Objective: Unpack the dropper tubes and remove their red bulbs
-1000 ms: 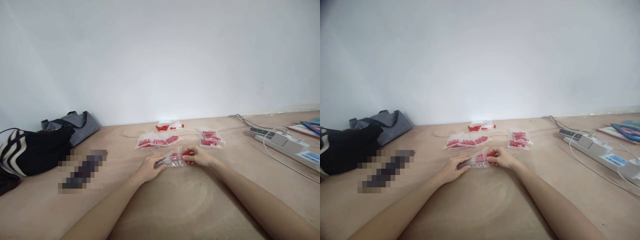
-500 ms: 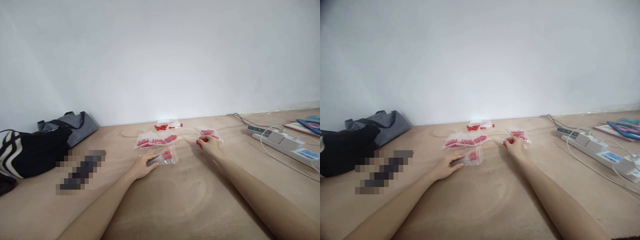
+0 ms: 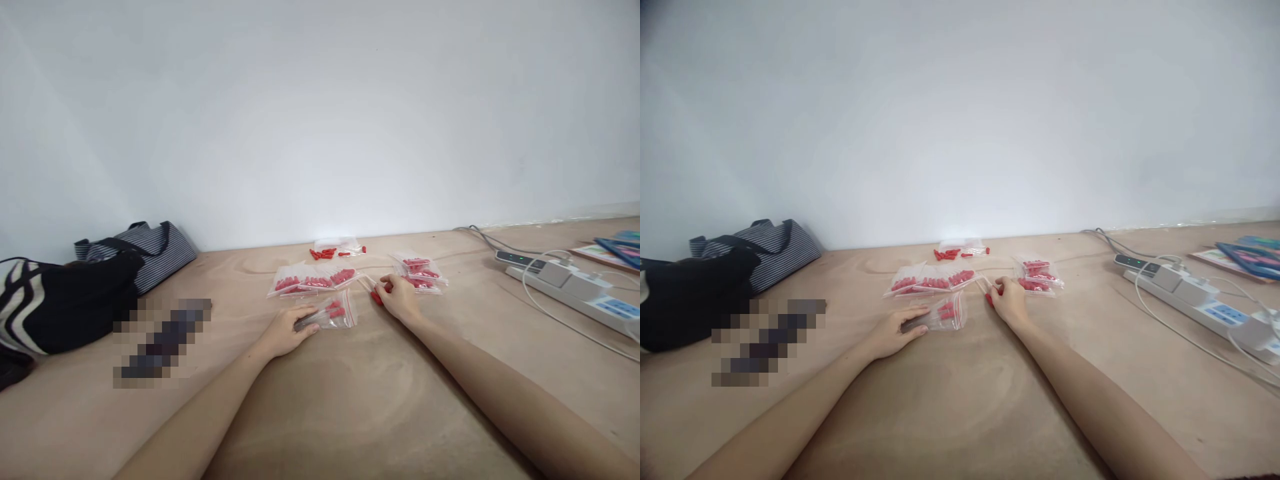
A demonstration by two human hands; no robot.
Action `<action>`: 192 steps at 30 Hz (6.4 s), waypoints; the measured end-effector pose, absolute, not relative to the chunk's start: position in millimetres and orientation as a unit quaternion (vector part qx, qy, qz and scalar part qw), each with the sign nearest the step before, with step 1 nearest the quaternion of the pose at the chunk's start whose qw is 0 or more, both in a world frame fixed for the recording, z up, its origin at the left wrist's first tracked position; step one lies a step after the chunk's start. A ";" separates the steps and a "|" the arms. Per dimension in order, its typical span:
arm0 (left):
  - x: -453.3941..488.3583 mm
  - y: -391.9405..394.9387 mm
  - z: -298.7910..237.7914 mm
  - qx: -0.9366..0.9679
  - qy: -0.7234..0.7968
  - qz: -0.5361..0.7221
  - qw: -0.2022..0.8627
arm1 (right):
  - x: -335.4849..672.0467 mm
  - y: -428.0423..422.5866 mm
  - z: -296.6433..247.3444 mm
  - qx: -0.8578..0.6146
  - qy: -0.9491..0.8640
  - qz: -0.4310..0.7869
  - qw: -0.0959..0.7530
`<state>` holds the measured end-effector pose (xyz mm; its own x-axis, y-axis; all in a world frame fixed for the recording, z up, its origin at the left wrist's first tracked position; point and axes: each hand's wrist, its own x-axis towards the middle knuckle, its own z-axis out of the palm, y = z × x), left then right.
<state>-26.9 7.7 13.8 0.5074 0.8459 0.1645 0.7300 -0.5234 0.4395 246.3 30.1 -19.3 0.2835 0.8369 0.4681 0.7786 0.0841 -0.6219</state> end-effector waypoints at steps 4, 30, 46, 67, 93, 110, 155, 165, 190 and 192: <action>-27.0 7.4 13.8 0.852 0.463 0.181 0.163 | 252.2 32.9 -19.5 -0.694 -0.575 0.019 0.434; -22.1 4.0 10.3 0.863 0.434 0.198 0.167 | 212.4 -3.9 -0.4 -0.422 -0.822 0.134 0.359; -16.5 0.6 8.8 0.874 0.409 0.197 0.172 | 207.6 -9.2 8.3 -0.422 -0.864 0.085 0.260; -32.8 9.7 14.4 0.866 0.457 0.152 0.137 | 276.6 25.2 -6.9 -0.631 -0.552 0.101 0.536; -5.0 -27.2 17.5 0.883 0.449 0.031 0.134 | 241.7 21.4 -20.1 -0.594 -0.731 -0.068 0.328; -28.7 -27.9 17.4 0.852 0.509 0.024 0.120 | 199.4 51.9 8.4 -0.585 -0.781 -0.110 0.186; 59.4 -47.0 25.3 0.866 0.463 0.181 0.051 | 228.3 -29.5 -2.9 -0.565 -0.763 0.142 0.279; 73.6 -26.0 33.2 0.813 0.560 0.122 0.104 | 219.3 -33.5 -2.1 -0.613 -0.708 0.223 0.269; 65.7 -13.6 8.4 0.797 0.531 0.247 0.149 | 201.7 -26.1 1.7 -0.665 -0.658 0.252 0.246; 66.6 -14.5 8.8 0.798 0.536 0.236 0.141 | 199.6 -26.9 2.3 -0.667 -0.668 0.242 0.226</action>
